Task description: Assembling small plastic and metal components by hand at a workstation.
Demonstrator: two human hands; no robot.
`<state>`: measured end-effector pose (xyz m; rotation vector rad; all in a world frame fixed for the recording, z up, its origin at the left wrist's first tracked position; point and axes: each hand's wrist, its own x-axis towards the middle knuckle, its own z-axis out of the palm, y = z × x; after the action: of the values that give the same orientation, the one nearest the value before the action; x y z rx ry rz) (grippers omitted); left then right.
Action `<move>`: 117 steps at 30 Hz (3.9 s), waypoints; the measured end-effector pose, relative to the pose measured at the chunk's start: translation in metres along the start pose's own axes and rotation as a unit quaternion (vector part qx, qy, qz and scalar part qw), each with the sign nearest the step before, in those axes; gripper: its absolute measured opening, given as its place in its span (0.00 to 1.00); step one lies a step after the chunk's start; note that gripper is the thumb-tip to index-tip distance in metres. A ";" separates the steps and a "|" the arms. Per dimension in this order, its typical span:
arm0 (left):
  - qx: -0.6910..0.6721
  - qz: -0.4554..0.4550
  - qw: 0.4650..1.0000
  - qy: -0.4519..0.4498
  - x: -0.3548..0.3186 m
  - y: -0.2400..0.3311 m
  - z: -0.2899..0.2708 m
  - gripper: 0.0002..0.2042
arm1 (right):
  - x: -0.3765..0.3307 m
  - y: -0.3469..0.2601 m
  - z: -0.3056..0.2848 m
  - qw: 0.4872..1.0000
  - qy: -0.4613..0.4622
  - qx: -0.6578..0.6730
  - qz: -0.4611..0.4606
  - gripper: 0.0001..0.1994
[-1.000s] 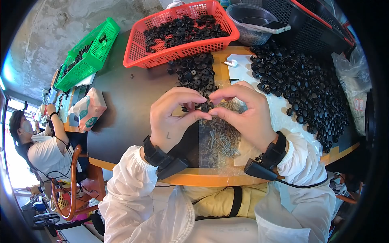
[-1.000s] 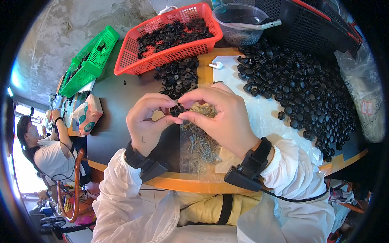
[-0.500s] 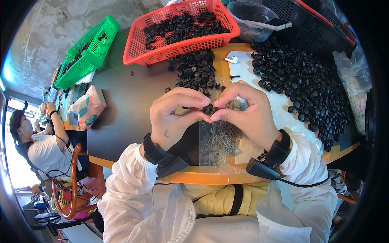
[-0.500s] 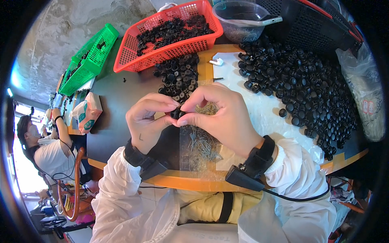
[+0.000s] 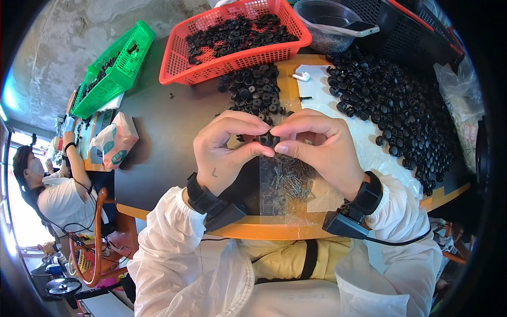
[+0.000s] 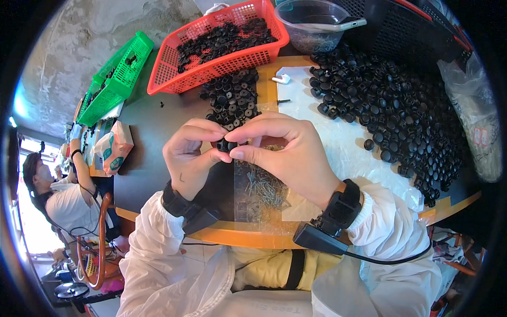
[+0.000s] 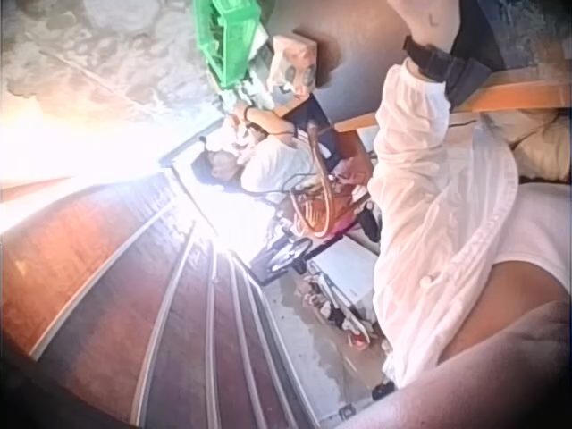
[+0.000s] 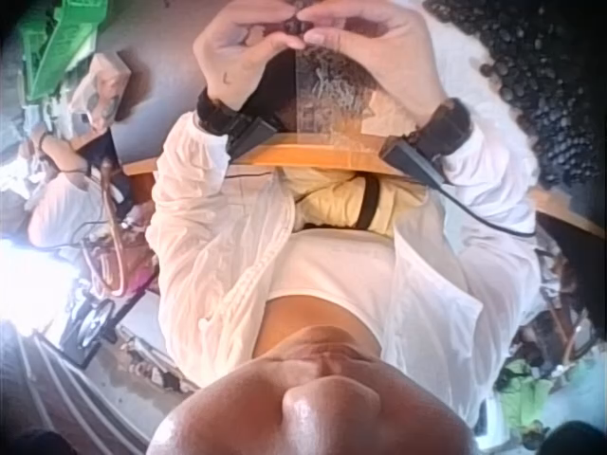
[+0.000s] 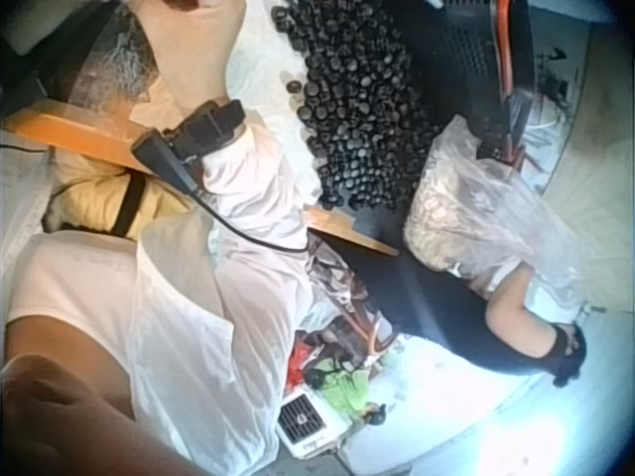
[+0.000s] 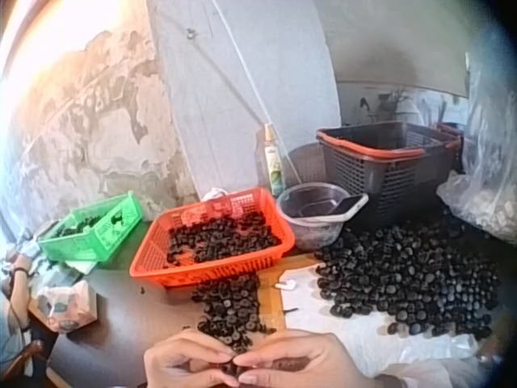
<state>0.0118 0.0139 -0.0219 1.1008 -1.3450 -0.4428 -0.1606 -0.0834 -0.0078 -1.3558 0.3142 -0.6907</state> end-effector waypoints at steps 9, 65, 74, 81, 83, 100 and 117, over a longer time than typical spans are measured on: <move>0.107 0.097 0.989 -0.040 0.005 0.003 -0.003 0.16 | 0.003 0.000 -0.001 0.998 -0.030 -0.016 0.050 0.13; 0.204 0.102 0.919 -0.320 0.008 0.002 -0.013 0.08 | 0.026 0.003 -0.038 0.802 0.006 -0.563 -0.200 0.09; 0.215 0.047 0.921 -0.322 0.006 0.002 -0.015 0.08 | 0.016 0.005 -0.024 0.922 -0.012 -0.378 -0.078 0.10; 0.206 0.019 0.929 -0.308 0.005 -0.002 -0.016 0.06 | 0.015 0.001 -0.020 0.945 -0.013 -0.322 -0.063 0.12; 0.211 0.035 0.926 -0.310 0.005 -0.002 -0.018 0.06 | 0.016 0.000 -0.023 0.928 -0.040 -0.361 -0.083 0.12; 0.203 -0.006 0.966 -0.160 0.005 0.004 -0.011 0.08 | 0.008 0.000 -0.018 0.951 -0.064 -0.303 -0.022 0.10; 0.111 -0.055 0.985 -0.117 0.002 0.006 -0.009 0.11 | 0.010 -0.002 -0.012 0.883 -0.023 -0.449 -0.135 0.08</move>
<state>0.0180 0.0183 -0.0141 1.3440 -1.5726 -0.5252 -0.1604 -0.0996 -0.0071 -2.3357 0.4361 -0.7732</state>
